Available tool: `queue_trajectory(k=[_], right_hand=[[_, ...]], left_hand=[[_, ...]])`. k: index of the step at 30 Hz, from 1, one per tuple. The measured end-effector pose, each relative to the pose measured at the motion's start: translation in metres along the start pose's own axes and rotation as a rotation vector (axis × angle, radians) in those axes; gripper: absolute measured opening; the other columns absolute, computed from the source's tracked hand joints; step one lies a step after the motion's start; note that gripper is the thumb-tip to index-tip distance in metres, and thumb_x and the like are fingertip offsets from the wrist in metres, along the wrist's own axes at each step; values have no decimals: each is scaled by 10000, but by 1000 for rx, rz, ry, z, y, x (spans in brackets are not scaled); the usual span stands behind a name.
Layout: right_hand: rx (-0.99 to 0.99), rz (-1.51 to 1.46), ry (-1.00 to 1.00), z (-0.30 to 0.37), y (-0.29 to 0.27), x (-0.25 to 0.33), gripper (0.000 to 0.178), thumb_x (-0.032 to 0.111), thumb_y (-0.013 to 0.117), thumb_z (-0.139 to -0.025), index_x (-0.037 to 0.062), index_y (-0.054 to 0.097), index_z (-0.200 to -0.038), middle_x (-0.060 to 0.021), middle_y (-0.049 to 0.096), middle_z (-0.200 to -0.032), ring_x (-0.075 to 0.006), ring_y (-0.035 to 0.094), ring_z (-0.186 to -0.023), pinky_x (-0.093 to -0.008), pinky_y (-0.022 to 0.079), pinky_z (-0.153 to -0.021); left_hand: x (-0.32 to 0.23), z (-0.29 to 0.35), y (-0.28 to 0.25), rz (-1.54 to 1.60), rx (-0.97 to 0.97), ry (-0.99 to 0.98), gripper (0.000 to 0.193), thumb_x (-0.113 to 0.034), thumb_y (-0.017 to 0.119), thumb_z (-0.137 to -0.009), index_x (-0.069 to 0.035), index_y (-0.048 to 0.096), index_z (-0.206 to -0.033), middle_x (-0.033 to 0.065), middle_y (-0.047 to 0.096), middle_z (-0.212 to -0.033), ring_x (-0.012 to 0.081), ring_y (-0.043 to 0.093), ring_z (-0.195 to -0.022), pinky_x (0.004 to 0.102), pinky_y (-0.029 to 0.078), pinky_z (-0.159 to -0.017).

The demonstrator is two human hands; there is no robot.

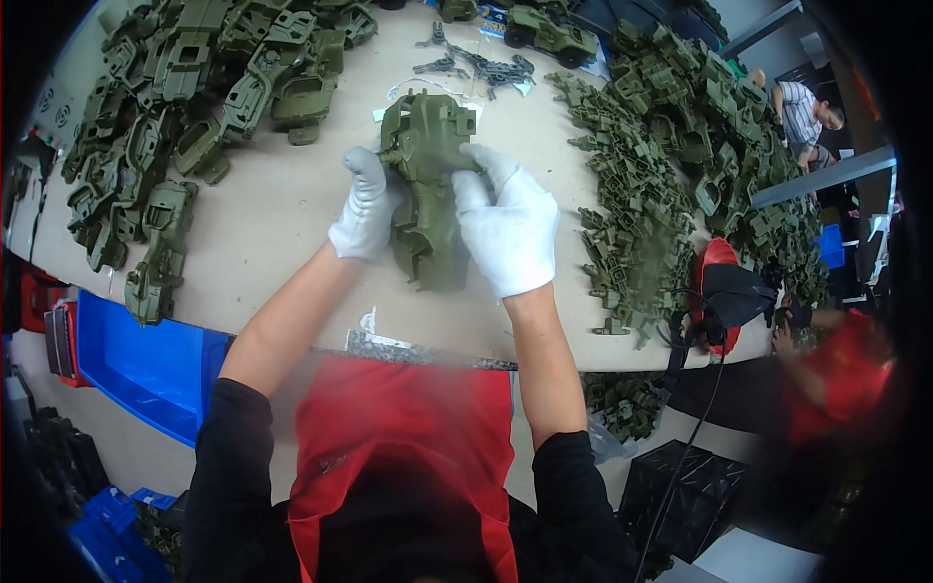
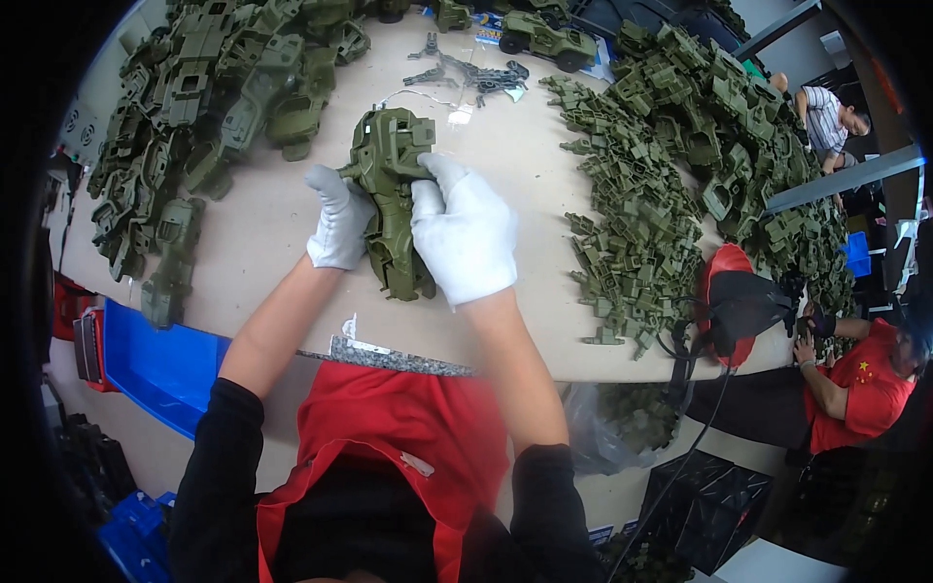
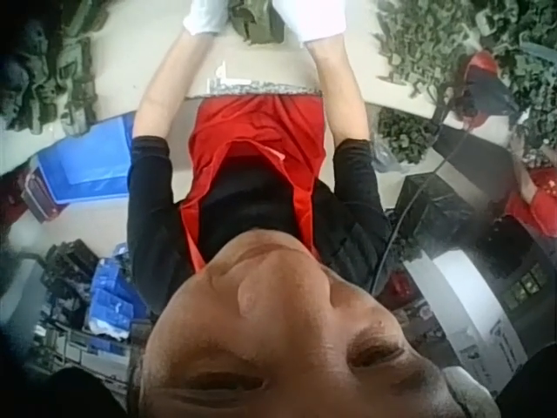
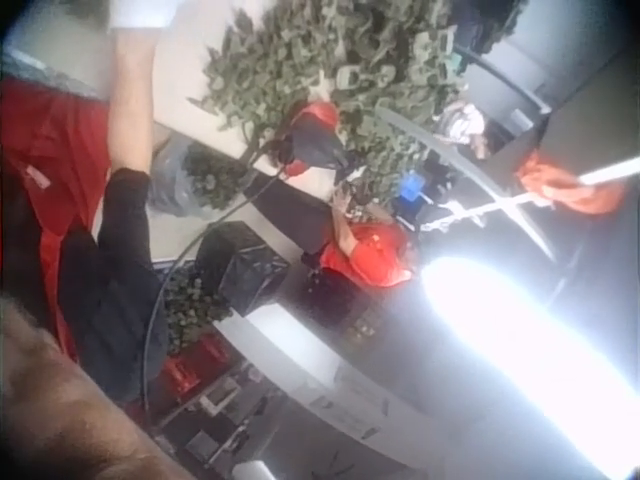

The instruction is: The person assembles green plastic toy tank components by hand at a factory workbench.

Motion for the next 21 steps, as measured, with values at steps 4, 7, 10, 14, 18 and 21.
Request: queue_trajectory(k=[4, 7, 10, 14, 18, 21], right_hand=[[-62, 49, -40, -1, -3, 2, 249, 97, 667, -821, 35, 707, -1059, -165, 718, -893, -173, 682, -732, -276, 531, -711], [-28, 64, -95, -1, -7, 10, 250, 90, 666, -820, 34, 707, -1060, -159, 719, -886, -157, 673, -713, -274, 527, -692], [28, 46, -69, -2, -7, 11, 249, 81, 662, -819, 34, 707, -1060, -150, 719, -877, -138, 661, -688, -269, 523, -667], [58, 71, -84, -3, -8, 16, 249, 74, 658, -819, 30, 706, -1060, -138, 720, -867, -117, 644, -662, -261, 518, -644], [106, 59, -45, -5, -8, 15, 247, 78, 662, -811, 37, 708, -1050, -145, 713, -857, -152, 656, -656, -277, 524, -647], [23, 148, -207, -7, -7, 23, 231, 90, 665, -804, 64, 718, -1028, -151, 699, -818, -202, 663, -635, -304, 530, -641]], left_hand=[[0, 2, 2, -68, 17, -5, 1241, -947, 384, -573, -40, 375, -1420, 110, 498, -1362, 222, 483, -1252, 399, 389, -1067], [0, 2, -2, -89, 12, -12, 1230, -938, 408, -570, -55, 362, -1424, 107, 503, -1354, 221, 490, -1243, 401, 398, -1060], [1, 1, -4, -65, 15, -17, 1209, -927, 430, -574, -71, 353, -1425, 102, 511, -1341, 219, 501, -1230, 399, 413, -1048], [-2, 1, -5, -41, 1, 2, 1199, -921, 440, -582, -77, 345, -1428, 95, 517, -1330, 217, 514, -1216, 392, 434, -1028], [0, 1, -3, -40, 39, 3, 1208, -922, 444, -578, -70, 341, -1428, 91, 518, -1327, 214, 515, -1212, 389, 438, -1023], [2, 3, 0, -14, 47, -5, 1224, -923, 449, -567, -60, 337, -1428, 89, 513, -1329, 210, 515, -1209, 378, 445, -1013]])
Point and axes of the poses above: each hand's wrist, its own z-axis away from the middle knuckle, its own y-axis out of the palm, x = y × z, the point moved 8 cm from there along -z, towards the middle knuckle
